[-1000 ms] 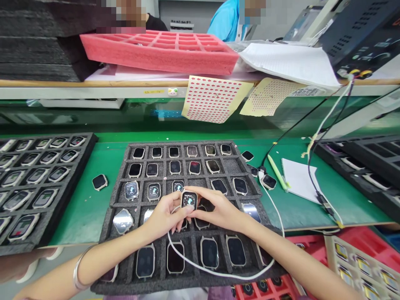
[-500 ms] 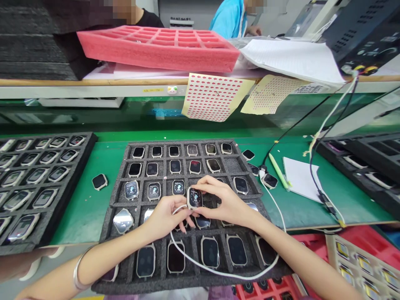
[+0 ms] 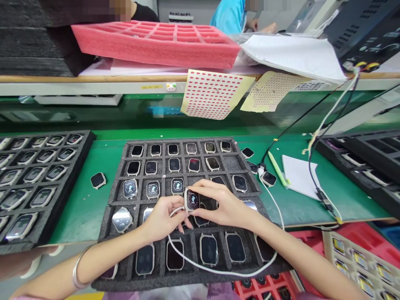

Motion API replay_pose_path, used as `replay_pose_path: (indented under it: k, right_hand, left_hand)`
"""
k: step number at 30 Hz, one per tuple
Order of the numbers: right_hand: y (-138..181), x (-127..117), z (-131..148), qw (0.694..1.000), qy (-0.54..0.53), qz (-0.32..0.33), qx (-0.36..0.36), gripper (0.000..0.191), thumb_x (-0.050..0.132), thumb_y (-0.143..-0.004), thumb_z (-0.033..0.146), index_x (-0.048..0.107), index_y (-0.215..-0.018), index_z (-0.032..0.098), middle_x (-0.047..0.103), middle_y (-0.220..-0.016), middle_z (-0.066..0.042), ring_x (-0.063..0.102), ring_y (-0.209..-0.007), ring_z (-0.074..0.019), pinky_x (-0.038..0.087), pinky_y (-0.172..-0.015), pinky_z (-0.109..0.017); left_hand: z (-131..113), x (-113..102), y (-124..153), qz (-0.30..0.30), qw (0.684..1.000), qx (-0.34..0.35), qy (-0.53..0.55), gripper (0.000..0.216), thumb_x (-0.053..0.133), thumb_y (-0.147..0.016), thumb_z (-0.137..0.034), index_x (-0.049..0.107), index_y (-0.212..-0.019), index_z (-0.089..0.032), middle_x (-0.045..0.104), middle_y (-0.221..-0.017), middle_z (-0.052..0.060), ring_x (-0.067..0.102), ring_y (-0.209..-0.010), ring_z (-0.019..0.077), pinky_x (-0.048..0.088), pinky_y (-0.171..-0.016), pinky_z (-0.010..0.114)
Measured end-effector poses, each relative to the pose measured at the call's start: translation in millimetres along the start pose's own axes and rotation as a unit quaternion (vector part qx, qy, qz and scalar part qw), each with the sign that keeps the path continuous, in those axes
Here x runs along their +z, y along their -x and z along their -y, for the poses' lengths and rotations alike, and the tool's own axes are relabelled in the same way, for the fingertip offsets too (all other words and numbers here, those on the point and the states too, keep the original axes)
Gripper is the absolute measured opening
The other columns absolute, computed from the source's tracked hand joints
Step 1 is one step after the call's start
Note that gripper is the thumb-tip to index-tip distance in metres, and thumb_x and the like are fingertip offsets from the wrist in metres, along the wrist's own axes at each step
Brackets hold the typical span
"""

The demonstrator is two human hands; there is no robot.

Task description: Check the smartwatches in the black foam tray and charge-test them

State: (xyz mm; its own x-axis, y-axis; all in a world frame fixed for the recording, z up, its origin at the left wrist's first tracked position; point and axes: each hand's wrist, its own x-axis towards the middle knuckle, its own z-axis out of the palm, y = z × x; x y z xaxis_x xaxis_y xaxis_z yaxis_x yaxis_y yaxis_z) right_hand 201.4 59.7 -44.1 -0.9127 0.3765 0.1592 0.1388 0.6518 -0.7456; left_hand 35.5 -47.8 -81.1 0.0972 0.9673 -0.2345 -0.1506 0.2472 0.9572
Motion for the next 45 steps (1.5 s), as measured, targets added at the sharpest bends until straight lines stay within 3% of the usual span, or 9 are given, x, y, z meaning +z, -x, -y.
replay_pose_path:
  k: [16, 21, 28, 31, 33, 36, 41, 45]
  right_hand:
    - [6, 11, 3, 0.994, 0.108, -0.031, -0.017, 0.039, 0.061, -0.084, 0.027, 0.055, -0.12, 0.013, 0.057, -0.102, -0.013, 0.056, -0.095, -0.0245, 0.051, -0.081, -0.039]
    - [7, 15, 5, 0.991, 0.12, -0.047, -0.028, 0.037, 0.059, -0.084, 0.024, 0.055, -0.12, 0.014, 0.056, -0.103, -0.012, 0.055, -0.096, -0.0247, 0.051, -0.081, -0.039]
    - [0, -18, -10, 0.998, -0.045, -0.047, -0.001, 0.029, 0.071, -0.075, 0.026, 0.064, -0.101, 0.016, 0.06, -0.097, -0.007, 0.059, -0.088, -0.02, 0.049, -0.081, -0.034]
    - [-5, -29, -26, 0.996, -0.017, -0.08, 0.034, 0.027, 0.07, -0.076, 0.028, 0.064, -0.1, 0.015, 0.06, -0.096, -0.007, 0.059, -0.087, -0.02, 0.049, -0.08, -0.035]
    - [-7, -30, -32, 0.994, 0.083, -0.059, 0.045, 0.032, 0.072, -0.075, 0.029, 0.065, -0.103, 0.016, 0.06, -0.098, -0.008, 0.058, -0.091, -0.0227, 0.048, -0.082, -0.039]
    - [-3, -35, -30, 0.978, 0.204, 0.033, 0.019, 0.042, 0.072, -0.076, 0.033, 0.062, -0.114, 0.016, 0.059, -0.107, -0.012, 0.054, -0.1, -0.0277, 0.046, -0.085, -0.044]
    - [11, -59, -22, 0.955, 0.277, 0.108, 0.015, 0.032, 0.062, -0.085, 0.024, 0.06, -0.116, 0.018, 0.06, -0.111, -0.011, 0.056, -0.103, -0.0272, 0.045, -0.087, -0.042]
    - [16, -60, -31, 0.931, 0.336, 0.129, 0.061, 0.036, 0.066, -0.079, 0.013, 0.06, -0.115, 0.014, 0.059, -0.111, -0.014, 0.058, -0.099, -0.0293, 0.048, -0.082, -0.043]
  left_hand:
    - [0, -1, 0, -0.003, 1.0, 0.0, -0.004, 0.01, 0.062, -0.076, -0.017, 0.058, -0.084, -0.012, 0.061, -0.063, 0.0, 0.062, -0.051, 0.0125, 0.048, -0.041, 0.018]
    - [-3, -3, 1, 0.014, 1.0, 0.007, 0.026, 0.022, 0.068, -0.073, -0.02, 0.059, -0.092, -0.013, 0.062, -0.068, 0.0, 0.062, -0.05, 0.0111, 0.047, -0.04, 0.017]
    - [-5, -1, -1, 0.057, 0.996, -0.052, 0.042, 0.027, 0.064, -0.079, -0.037, 0.055, -0.084, -0.012, 0.072, -0.075, 0.009, 0.058, -0.036, 0.0097, 0.042, -0.031, 0.017]
    - [-3, 1, -3, 0.032, 0.997, -0.044, 0.053, 0.028, 0.062, -0.08, -0.039, 0.049, -0.079, -0.015, 0.074, -0.085, 0.013, 0.062, -0.042, 0.0119, 0.045, -0.033, 0.019]
    - [-4, 2, -5, 0.011, 0.998, -0.026, 0.053, 0.028, 0.062, -0.08, -0.04, 0.05, -0.081, -0.014, 0.073, -0.089, 0.013, 0.063, -0.046, 0.0114, 0.047, -0.035, 0.018]
    - [-7, 0, -7, -0.015, 0.998, -0.006, 0.054, 0.028, 0.064, -0.079, -0.038, 0.055, -0.086, -0.012, 0.072, -0.093, 0.013, 0.058, -0.043, 0.0075, 0.046, -0.036, 0.017]
    - [-1, -2, -7, 0.006, 0.999, -0.014, 0.046, 0.027, 0.065, -0.08, -0.035, 0.056, -0.09, -0.012, 0.068, -0.068, 0.003, 0.053, -0.041, 0.0059, 0.045, -0.038, 0.015]
    - [8, -1, -8, 0.008, 0.999, -0.014, 0.049, 0.027, 0.064, -0.079, -0.036, 0.053, -0.091, -0.014, 0.07, -0.091, 0.009, 0.053, -0.043, 0.0049, 0.043, -0.034, 0.014]
